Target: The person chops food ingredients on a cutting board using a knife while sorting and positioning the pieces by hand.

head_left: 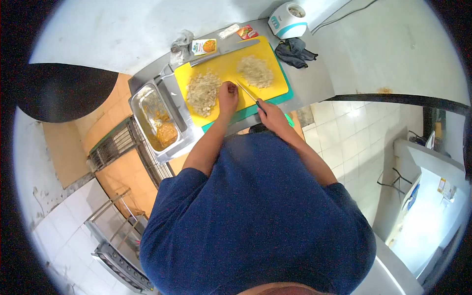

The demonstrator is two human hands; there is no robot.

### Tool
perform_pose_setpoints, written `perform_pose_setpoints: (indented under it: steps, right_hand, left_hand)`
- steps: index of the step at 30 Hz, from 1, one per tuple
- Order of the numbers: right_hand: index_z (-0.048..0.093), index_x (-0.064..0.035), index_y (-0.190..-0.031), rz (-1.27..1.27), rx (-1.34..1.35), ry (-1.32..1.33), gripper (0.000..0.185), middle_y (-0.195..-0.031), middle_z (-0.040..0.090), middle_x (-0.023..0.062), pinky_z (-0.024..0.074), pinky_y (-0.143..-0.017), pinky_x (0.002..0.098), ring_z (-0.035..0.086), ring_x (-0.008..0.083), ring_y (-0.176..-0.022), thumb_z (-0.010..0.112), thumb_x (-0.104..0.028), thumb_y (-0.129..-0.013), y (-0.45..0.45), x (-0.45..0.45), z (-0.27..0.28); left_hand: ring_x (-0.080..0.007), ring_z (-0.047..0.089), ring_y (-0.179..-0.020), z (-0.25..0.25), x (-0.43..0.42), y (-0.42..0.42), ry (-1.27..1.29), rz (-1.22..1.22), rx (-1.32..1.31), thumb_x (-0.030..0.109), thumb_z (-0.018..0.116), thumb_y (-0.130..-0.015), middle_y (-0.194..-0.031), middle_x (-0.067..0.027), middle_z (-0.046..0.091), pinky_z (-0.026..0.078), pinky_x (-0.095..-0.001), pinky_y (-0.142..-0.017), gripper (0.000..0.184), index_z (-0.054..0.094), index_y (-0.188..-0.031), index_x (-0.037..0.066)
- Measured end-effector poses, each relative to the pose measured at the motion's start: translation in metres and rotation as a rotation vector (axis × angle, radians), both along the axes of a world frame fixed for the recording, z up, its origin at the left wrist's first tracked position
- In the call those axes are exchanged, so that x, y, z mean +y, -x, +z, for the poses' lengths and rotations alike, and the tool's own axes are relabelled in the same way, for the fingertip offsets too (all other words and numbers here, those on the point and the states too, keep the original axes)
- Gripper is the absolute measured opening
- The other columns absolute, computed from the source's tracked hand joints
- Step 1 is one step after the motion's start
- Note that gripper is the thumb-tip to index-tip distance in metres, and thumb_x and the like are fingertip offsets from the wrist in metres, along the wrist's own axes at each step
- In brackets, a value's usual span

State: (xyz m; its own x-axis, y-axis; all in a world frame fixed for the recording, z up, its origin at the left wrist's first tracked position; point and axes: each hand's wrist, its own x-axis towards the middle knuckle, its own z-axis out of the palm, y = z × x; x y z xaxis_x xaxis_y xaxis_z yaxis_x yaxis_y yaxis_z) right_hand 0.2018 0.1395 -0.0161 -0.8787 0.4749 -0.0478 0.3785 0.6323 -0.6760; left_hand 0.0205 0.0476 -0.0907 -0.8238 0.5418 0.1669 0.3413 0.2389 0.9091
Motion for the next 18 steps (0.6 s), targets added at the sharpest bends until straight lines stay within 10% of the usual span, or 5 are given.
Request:
perform_pose_setpoints:
  steps: [18]
  right_hand:
    - [0.048, -0.0093, -0.142, 0.054, -0.213, 0.022, 0.047, -0.091, 0.065, 0.0258, 0.0489, -0.075, 0.0515, 0.062, 0.0447, -0.085, 0.053, -0.022, -0.097, 0.001, 0.007, 0.022]
  left_hand:
    - [-0.0391, 0.057, -0.088, -0.001, 0.007, 0.015, 0.088, -0.003, 0.157, -0.001, 0.062, -0.085, -0.092, -0.0197, 0.061, 0.046, -0.0474, -0.079, 0.013, 0.057, -0.097, 0.001]
